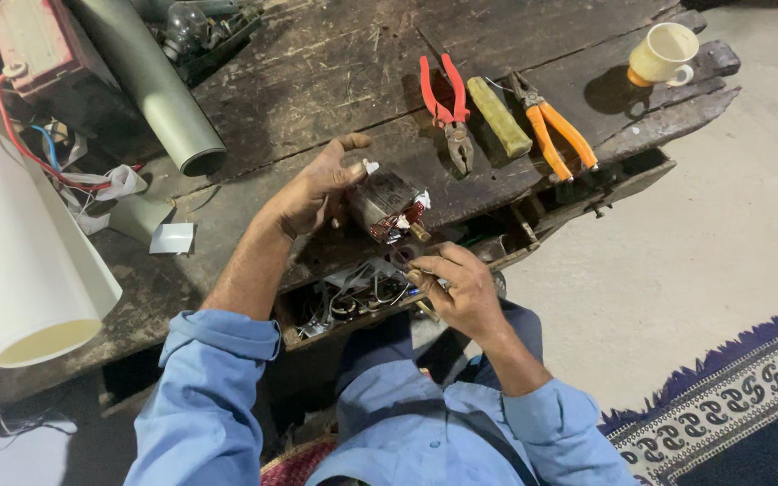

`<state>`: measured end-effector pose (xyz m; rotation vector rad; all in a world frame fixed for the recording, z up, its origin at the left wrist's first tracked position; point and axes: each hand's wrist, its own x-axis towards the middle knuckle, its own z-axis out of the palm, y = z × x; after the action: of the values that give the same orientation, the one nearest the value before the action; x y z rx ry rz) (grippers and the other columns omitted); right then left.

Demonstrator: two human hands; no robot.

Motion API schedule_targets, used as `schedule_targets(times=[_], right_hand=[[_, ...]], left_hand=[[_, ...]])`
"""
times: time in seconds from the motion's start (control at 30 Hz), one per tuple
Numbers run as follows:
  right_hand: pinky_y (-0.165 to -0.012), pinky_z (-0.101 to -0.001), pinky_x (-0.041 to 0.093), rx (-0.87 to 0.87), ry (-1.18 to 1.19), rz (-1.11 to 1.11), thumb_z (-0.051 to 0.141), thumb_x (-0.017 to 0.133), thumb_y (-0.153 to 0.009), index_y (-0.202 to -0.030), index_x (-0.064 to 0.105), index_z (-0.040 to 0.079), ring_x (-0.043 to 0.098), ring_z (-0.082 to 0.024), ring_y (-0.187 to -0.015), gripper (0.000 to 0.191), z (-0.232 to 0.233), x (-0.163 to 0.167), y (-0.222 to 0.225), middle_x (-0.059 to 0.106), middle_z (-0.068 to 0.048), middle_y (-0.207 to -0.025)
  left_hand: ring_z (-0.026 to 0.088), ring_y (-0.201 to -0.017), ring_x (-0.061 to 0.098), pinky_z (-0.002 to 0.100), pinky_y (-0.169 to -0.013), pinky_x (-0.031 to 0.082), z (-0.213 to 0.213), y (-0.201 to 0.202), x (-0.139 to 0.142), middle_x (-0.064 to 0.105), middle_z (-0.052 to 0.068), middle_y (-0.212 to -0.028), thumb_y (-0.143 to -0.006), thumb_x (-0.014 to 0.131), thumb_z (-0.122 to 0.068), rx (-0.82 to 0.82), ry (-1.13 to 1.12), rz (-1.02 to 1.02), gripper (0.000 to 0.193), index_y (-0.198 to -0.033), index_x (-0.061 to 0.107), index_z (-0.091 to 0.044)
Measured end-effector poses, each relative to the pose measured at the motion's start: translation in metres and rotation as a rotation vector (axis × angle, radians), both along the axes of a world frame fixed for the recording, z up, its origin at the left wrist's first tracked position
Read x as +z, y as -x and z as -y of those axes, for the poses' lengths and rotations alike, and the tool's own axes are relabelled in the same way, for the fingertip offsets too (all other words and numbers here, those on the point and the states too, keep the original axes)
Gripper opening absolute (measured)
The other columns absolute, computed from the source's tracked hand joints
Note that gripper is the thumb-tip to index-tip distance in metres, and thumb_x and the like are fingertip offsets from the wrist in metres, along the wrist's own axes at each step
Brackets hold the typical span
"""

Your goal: The person holds a small electrical component with copper windings and repeatedly taps its shaft with a wooden stick. They rotate the component to access different sides while continuing to tap it on the workbench.

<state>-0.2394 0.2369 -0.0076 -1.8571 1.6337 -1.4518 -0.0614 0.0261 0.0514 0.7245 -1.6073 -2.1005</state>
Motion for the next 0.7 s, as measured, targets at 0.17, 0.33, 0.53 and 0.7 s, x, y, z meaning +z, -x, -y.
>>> schedule_targets(times=[0.17,0.33,0.53,0.7], right_hand=[[-0.07,-0.0381,0.051,-0.169,0.206,-0.09,0.01,0.078,-0.09,-0.101,0.074,0.002,0.065,-0.029,-0.08,0.015,0.006,-0.006,-0.017,0.073,-0.012,-0.099],[-0.072,-0.0397,0.051,-0.319,0.221,-0.147,0.01,0.079,-0.091,-0.095,0.072,0.004,0.065,-0.031,-0.081,0.011,0.011,0.0,-0.031,0.072,-0.01,-0.097],[-0.076,-0.041,0.054,-0.359,0.271,-0.19,0.009,0.077,-0.089,-0.098,0.071,0.001,0.066,-0.033,-0.087,0.013,0.008,-0.004,-0.04,0.071,-0.015,-0.103],[-0.07,-0.0357,0.056,-0.354,0.214,0.001,0.009,0.078,-0.093,-0.101,0.069,0.002,0.071,-0.028,-0.081,0.014,0.011,-0.022,-0.036,0.073,-0.015,-0.101]], left_hand=[[0.011,-0.074,0.06,0.027,-0.054,0.044,0.003,-0.002,-0.004,0.06,0.002,-0.089,-0.095,0.065,-0.018,0.257,-0.136,-0.019,0.045,-0.134,0.044,-0.011],[0.013,-0.059,0.057,0.028,-0.043,0.037,-0.001,0.005,-0.001,0.06,0.004,-0.076,-0.086,0.054,-0.004,0.348,-0.114,0.131,0.032,-0.115,0.046,-0.016],[0.011,-0.061,0.055,0.026,-0.044,0.037,0.001,0.012,-0.007,0.061,0.003,-0.081,-0.088,0.054,0.003,0.253,0.023,0.006,0.03,-0.115,0.05,-0.011],[0.011,-0.069,0.061,0.025,-0.055,0.047,0.005,0.011,-0.009,0.064,0.004,-0.086,-0.091,0.056,0.005,0.236,-0.023,-0.051,0.03,-0.116,0.05,-0.01]])
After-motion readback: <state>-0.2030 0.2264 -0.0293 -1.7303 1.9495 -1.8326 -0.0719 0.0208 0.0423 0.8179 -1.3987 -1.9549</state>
